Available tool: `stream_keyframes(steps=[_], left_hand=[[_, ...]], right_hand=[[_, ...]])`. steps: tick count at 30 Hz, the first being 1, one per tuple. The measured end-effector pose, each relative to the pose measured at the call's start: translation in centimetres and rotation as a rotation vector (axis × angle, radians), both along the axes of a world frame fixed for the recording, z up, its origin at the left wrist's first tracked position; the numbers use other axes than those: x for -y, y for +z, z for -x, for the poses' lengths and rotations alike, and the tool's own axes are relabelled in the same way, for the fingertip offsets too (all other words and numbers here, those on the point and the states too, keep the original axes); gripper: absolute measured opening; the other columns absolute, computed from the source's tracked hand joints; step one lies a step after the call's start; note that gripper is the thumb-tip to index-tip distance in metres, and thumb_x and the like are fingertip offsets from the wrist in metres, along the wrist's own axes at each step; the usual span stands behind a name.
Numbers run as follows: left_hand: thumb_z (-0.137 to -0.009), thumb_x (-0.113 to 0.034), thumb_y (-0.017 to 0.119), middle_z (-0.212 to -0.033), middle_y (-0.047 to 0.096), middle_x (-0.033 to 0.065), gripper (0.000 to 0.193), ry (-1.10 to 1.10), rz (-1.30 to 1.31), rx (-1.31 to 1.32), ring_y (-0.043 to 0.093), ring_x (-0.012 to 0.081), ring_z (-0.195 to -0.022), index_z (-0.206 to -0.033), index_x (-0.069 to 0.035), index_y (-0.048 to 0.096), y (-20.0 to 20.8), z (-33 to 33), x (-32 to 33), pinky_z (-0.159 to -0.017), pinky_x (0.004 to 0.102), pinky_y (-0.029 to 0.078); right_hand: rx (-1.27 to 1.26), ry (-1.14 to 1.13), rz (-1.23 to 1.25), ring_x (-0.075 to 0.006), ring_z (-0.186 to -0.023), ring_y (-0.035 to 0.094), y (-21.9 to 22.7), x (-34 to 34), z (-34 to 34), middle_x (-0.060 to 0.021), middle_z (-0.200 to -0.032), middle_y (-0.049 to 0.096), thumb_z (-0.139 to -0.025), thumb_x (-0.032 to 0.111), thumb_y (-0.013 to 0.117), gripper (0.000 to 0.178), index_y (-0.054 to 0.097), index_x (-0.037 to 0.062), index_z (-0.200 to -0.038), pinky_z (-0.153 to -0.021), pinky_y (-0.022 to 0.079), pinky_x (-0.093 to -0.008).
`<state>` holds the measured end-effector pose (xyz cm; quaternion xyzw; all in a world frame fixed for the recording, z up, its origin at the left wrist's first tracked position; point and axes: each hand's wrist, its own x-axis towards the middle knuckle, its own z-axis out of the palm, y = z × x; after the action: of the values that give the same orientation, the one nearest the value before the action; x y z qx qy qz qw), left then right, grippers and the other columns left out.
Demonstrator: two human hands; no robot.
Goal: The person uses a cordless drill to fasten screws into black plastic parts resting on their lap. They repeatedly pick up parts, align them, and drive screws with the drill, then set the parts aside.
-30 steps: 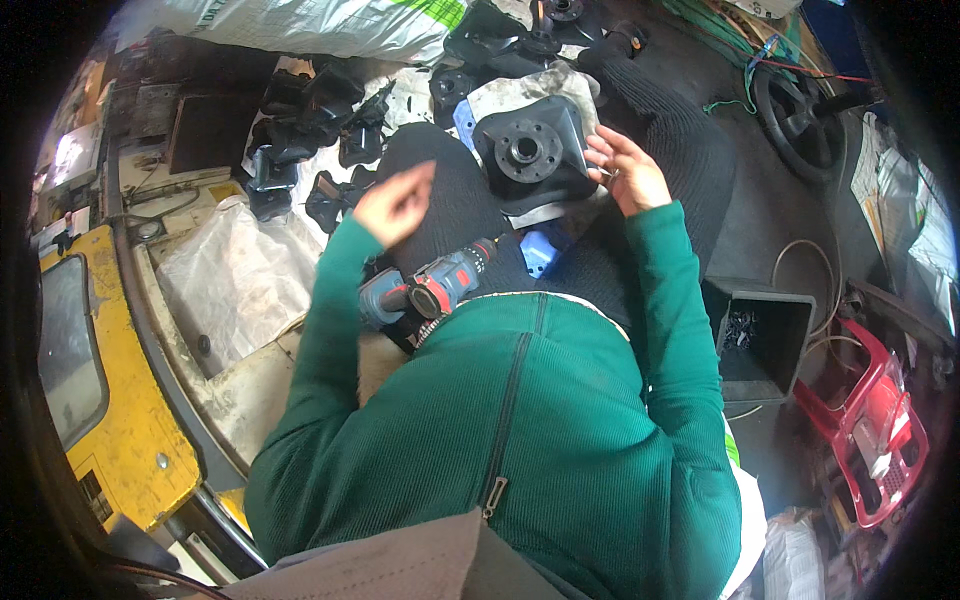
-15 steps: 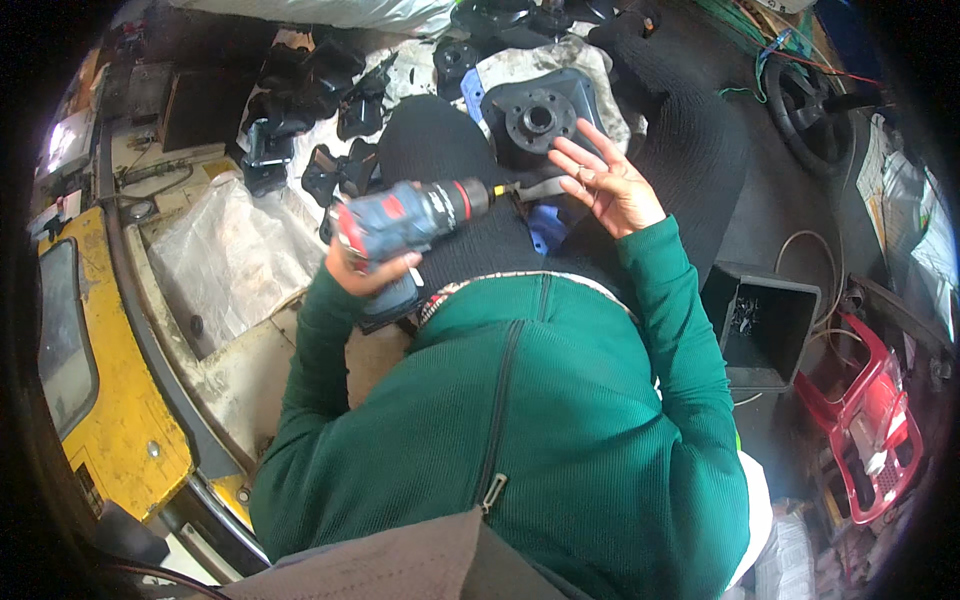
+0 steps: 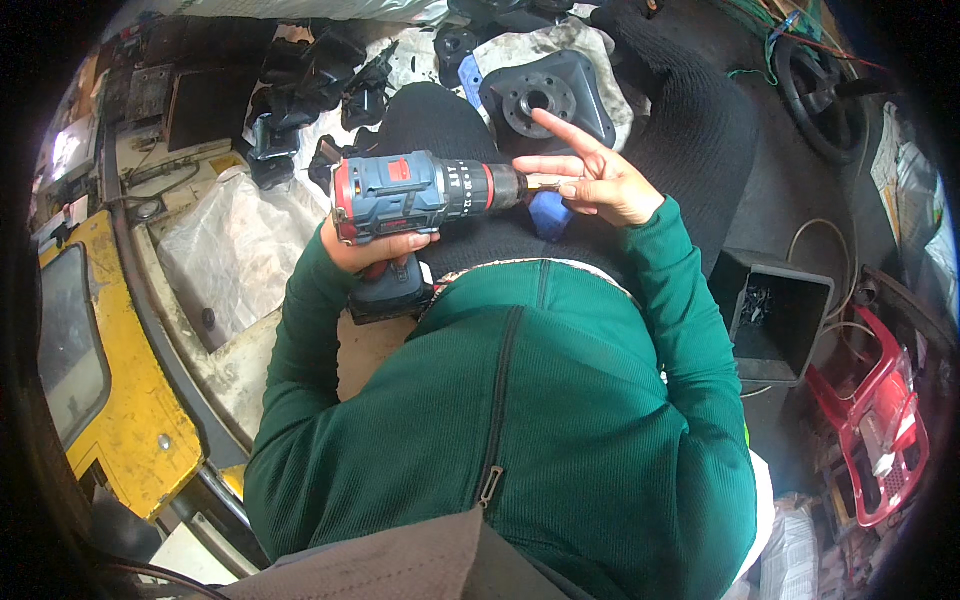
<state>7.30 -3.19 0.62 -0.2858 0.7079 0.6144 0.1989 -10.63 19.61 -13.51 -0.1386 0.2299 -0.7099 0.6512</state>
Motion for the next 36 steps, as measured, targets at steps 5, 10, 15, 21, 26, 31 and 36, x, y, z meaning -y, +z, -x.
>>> stream_keyframes(steps=[5, 10, 15, 21, 26, 31, 36], left_hand=[[-0.069, -0.013, 0.079, -0.075, 0.064, 0.0043, 0.038, 0.022, 0.024, 0.018, 0.057, 0.0085, -0.057, -0.099, -0.001, 0.059, 0.9, -0.1, -0.4, -0.052, 0.0229, 0.048], [-0.069, -0.013, 0.079, -0.076, 0.065, 0.0043, 0.038, -0.017, 0.05, 0.011, 0.057, 0.0089, -0.057, -0.099, -0.001, 0.059, 1.6, 0.3, -0.4, -0.053, 0.023, 0.048], [-0.069, -0.014, 0.079, -0.077, 0.065, 0.0044, 0.037, -0.065, 0.104, 0.034, 0.059, 0.009, -0.058, -0.098, -0.001, 0.06, 1.0, 0.0, 0.0, -0.054, 0.0234, 0.049], [-0.07, -0.016, 0.079, -0.083, 0.066, 0.0069, 0.039, -0.141, 0.102, 0.106, 0.061, 0.0116, -0.064, -0.1, -0.001, 0.06, 1.5, 0.1, 0.3, -0.059, 0.0255, 0.051], [-0.072, -0.01, 0.075, -0.089, 0.065, 0.006, 0.034, -0.369, 0.346, -0.314, 0.062, 0.0165, -0.079, -0.102, -0.002, 0.06, 0.2, -0.8, 0.9, -0.072, 0.0309, 0.05], [-0.066, -0.026, 0.081, -0.098, 0.061, 0.0123, 0.056, -0.096, 0.372, -0.087, 0.061, 0.0222, -0.09, -0.106, 0.002, 0.054, 0.4, -0.2, 1.6, -0.081, 0.0327, 0.049], [-0.065, -0.032, 0.081, -0.096, 0.064, 0.0139, 0.061, -0.084, 0.605, -0.175, 0.064, 0.0218, -0.087, -0.105, 0.005, 0.054, -0.6, 2.4, 2.9, -0.077, 0.0336, 0.051]], right_hand=[[-0.058, 0.052, 0.073, -0.024, -0.112, 0.054, 0.5, 0.3, 0.4, -0.0213, -0.128, 0.049, -0.078, 0.004, 0.063, 0.087, 0.009, 0.0104, -0.145, -0.092, 0.044, -0.0292], [-0.081, 0.075, 0.133, -0.0264, -0.112, 0.054, -0.1, 0.6, 0.4, -0.0233, -0.126, 0.05, -0.079, 0.006, 0.063, 0.088, 0.004, 0.0078, -0.145, -0.099, 0.038, -0.0334], [-0.056, 0.108, 0.137, -0.0279, -0.116, 0.051, 0.9, 0.5, 0.7, -0.0251, -0.125, 0.05, -0.079, 0.006, 0.063, 0.088, 0.004, 0.0078, -0.145, -0.104, 0.035, -0.0383], [-0.107, 0.265, 0.108, -0.0248, -0.106, 0.059, 0.2, 0.4, 1.1, -0.0194, -0.121, 0.055, -0.078, 0.002, 0.061, 0.088, 0.004, 0.0097, -0.146, -0.065, 0.047, -0.0185], [-0.06, 0.255, 0.097, -0.0243, -0.104, 0.061, 0.3, 1.2, 1.7, -0.0167, -0.121, 0.056, -0.079, 0.004, 0.061, 0.086, 0.008, 0.0103, -0.145, -0.047, 0.034, -0.0117], [-0.208, -0.232, -0.469, -0.01, -0.077, 0.063, -2.9, 0.7, 2.4, -0.0067, -0.105, 0.063, -0.085, 0.029, 0.06, 0.047, 0.049, 0.0079, -0.126, -0.044, 0.033, -0.0136], [-0.572, -0.651, -0.836, -0.0099, -0.072, 0.057, -7.7, 3.6, 3.1, -0.0039, -0.093, 0.062, -0.077, 0.038, 0.069, 0.048, 0.06, 0.0048, -0.111, -0.058, 0.043, -0.0212]])
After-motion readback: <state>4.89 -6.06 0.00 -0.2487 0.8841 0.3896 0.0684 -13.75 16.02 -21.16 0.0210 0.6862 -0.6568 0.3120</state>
